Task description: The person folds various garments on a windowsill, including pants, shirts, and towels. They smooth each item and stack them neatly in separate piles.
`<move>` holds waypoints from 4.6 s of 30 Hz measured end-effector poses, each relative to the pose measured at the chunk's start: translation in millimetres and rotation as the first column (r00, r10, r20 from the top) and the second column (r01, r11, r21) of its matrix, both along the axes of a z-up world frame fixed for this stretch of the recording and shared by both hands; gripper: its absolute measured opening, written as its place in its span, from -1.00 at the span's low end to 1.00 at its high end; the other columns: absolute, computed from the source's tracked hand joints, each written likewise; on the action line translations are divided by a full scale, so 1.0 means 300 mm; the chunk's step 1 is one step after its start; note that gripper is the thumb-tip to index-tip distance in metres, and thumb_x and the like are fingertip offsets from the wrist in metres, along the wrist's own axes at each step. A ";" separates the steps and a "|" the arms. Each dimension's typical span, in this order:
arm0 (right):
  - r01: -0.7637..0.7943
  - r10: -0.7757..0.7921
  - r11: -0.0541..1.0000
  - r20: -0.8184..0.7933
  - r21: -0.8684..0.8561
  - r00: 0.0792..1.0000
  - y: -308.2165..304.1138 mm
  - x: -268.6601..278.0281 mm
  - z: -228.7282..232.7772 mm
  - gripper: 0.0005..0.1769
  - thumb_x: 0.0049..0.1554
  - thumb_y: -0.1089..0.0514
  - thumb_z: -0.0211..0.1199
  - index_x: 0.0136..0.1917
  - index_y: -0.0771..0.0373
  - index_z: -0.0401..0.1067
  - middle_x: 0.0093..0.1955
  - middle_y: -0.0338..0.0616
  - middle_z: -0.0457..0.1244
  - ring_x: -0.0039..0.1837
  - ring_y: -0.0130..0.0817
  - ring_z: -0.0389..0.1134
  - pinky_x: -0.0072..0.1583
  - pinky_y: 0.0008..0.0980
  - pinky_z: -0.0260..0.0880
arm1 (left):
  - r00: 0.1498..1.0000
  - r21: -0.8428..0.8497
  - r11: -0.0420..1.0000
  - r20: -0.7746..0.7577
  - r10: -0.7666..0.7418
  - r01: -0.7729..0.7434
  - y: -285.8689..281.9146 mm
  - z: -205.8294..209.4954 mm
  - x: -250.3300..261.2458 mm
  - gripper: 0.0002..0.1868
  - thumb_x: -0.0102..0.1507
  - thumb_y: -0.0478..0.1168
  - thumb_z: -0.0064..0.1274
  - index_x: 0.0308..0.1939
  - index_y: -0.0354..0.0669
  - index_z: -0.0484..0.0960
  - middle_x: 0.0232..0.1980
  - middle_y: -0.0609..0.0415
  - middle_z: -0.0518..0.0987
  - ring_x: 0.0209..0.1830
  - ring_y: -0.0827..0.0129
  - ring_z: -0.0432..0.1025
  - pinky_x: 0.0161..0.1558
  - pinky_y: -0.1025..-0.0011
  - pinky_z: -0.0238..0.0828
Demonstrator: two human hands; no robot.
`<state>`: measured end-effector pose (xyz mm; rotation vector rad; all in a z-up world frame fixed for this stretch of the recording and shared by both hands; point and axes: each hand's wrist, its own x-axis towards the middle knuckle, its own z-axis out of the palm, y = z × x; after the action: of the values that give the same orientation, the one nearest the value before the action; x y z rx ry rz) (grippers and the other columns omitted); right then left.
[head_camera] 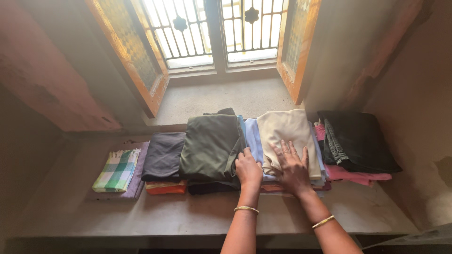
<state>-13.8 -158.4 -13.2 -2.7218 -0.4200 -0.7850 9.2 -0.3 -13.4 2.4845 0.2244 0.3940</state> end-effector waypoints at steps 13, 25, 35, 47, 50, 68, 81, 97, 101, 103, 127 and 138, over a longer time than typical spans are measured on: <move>0.058 -0.054 0.997 -0.100 0.043 0.994 0.044 -0.032 0.114 0.23 -0.20 -0.29 0.50 0.56 0.16 0.02 0.53 0.08 0.10 0.57 -0.02 0.05 0.54 0.24 -0.26 | 0.995 0.026 1.000 -0.101 -0.001 0.004 0.006 0.091 -0.006 0.10 -0.02 0.19 0.44 0.47 -0.02 0.23 0.07 -0.14 0.49 0.06 -0.06 0.46 -0.04 0.06 0.52; 0.206 -0.008 0.240 -0.210 0.949 0.978 -0.325 0.198 0.143 -0.48 0.28 -0.13 0.22 0.30 0.29 0.43 0.18 -0.05 0.36 0.13 -0.31 0.39 0.18 -0.14 0.42 | 0.994 0.071 0.997 -0.107 0.037 -0.030 -0.003 0.115 -0.022 0.05 -0.01 0.26 0.38 0.45 -0.05 0.29 0.07 -0.14 0.52 0.08 -0.05 0.47 0.00 0.08 0.51; -0.121 -0.278 -0.416 0.000 0.901 0.961 -0.711 0.146 -0.023 -0.35 0.15 0.10 0.36 0.44 0.32 0.28 0.37 -0.02 0.31 0.36 -0.15 0.38 0.38 -0.12 0.44 | 0.993 0.114 0.993 -0.111 0.036 -0.023 -0.014 0.115 -0.023 0.03 0.03 0.26 0.36 0.44 -0.08 0.29 0.06 -0.13 0.51 0.08 -0.05 0.46 -0.02 0.10 0.52; 0.536 -0.683 0.723 0.340 0.435 0.646 -0.355 -0.075 0.167 -0.35 0.25 0.18 0.30 0.52 0.38 0.18 0.38 0.26 0.20 0.48 0.10 0.18 0.56 -0.05 0.08 | 0.972 -0.071 0.997 -0.234 -0.021 0.005 0.030 -0.088 0.138 -0.45 0.36 0.06 0.06 0.34 -0.12 0.41 0.01 -0.22 0.66 0.03 -0.09 0.53 0.02 0.06 0.48; -0.202 0.117 0.818 0.187 0.539 0.975 -0.190 -0.081 0.170 -0.35 0.13 0.08 0.22 0.48 0.21 0.29 0.41 0.03 0.26 0.52 -0.10 0.27 0.61 -0.15 0.22 | 0.981 -0.455 0.870 0.104 -0.163 0.192 0.056 -0.105 0.230 -0.49 0.37 0.00 0.19 0.20 -0.33 0.49 0.04 -0.23 0.66 -0.03 0.10 0.56 -0.01 0.22 0.49; -0.229 0.577 0.500 -0.124 0.836 0.807 0.040 -0.033 0.193 -0.57 0.23 0.17 0.19 0.33 0.36 0.45 0.13 -0.08 0.45 0.12 -0.40 0.41 0.14 -0.38 0.46 | 0.870 -0.880 -0.463 0.145 -0.471 -0.104 -0.074 -0.054 0.105 -0.21 0.40 0.45 -0.31 0.33 -0.15 0.35 0.14 -0.07 0.47 0.03 0.11 0.47 -0.06 0.10 0.46; 0.088 0.408 -0.335 0.060 0.938 0.911 -0.293 -0.160 0.393 -0.65 0.20 0.06 0.20 0.19 0.27 0.39 0.02 -0.14 0.37 0.01 -0.36 0.45 -0.02 -0.33 0.51 | 0.853 -0.664 -0.723 0.476 -0.214 0.189 -0.388 0.339 0.085 -0.12 0.27 0.45 -0.28 0.46 -0.06 0.26 0.37 -0.04 0.43 0.29 0.12 0.42 0.26 0.09 0.41; 0.426 -0.444 0.896 0.207 0.127 0.872 -0.775 -0.021 0.166 -0.48 0.16 0.30 0.15 0.40 0.18 0.45 0.21 0.28 0.30 0.24 0.24 0.29 0.26 0.05 0.35 | 0.918 -0.968 -0.200 0.212 -0.335 0.151 -0.900 -0.050 0.374 -0.22 0.29 -0.29 0.03 0.52 0.03 0.00 0.43 -0.09 0.29 0.28 0.13 0.38 0.15 0.15 0.50; 0.510 -0.510 0.848 -0.039 0.145 0.859 -0.790 -0.018 0.164 -0.44 0.16 0.27 0.15 0.43 0.06 0.47 0.14 0.31 0.29 0.17 0.23 0.31 0.21 0.06 0.35 | 0.868 -0.943 -0.265 0.298 -0.398 0.202 -0.864 -0.094 0.368 -0.28 0.33 -0.29 -0.01 0.54 -0.06 0.07 0.48 -0.11 0.26 0.27 0.15 0.39 0.14 0.17 0.49; 0.462 -0.468 0.880 0.038 0.111 0.883 -0.762 -0.043 0.228 -0.54 0.27 0.26 0.14 0.43 0.11 0.47 0.15 0.18 0.33 0.20 0.17 0.33 0.28 0.06 0.35 | 0.863 -0.961 -0.134 0.278 -0.422 0.244 -0.805 -0.077 0.325 -0.37 0.34 -0.27 -0.02 0.49 -0.10 0.17 0.44 -0.09 0.33 0.27 0.19 0.42 0.17 0.17 0.50; 0.012 -0.089 0.986 -0.456 -0.169 0.886 0.135 -0.073 0.060 0.30 -0.14 -0.56 0.41 0.66 -0.13 -0.10 0.69 0.34 -0.29 0.63 0.37 -0.34 0.36 0.70 -0.51 | 0.885 -0.931 -0.065 0.361 -0.294 0.358 0.052 -0.151 0.172 -0.39 0.47 0.10 -0.28 0.42 -0.29 0.35 0.44 -0.18 0.43 0.48 0.25 0.25 0.50 0.33 0.02; 0.039 -0.063 0.995 -0.281 -0.093 0.958 0.170 -0.069 -0.041 -0.34 0.06 -0.31 0.26 0.42 -0.29 0.37 0.59 0.15 0.00 0.57 0.41 -0.14 0.40 0.67 -0.49 | 0.904 -0.953 -0.097 0.304 -0.301 0.288 0.060 -0.108 0.153 -0.36 0.45 0.14 -0.32 0.46 -0.19 0.32 0.44 -0.15 0.43 0.49 0.17 0.20 0.49 0.19 -0.08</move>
<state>-34.4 -107.6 -25.5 -2.8773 -0.3266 -0.3839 55.1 17.8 -45.7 0.8998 -0.0866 -0.0638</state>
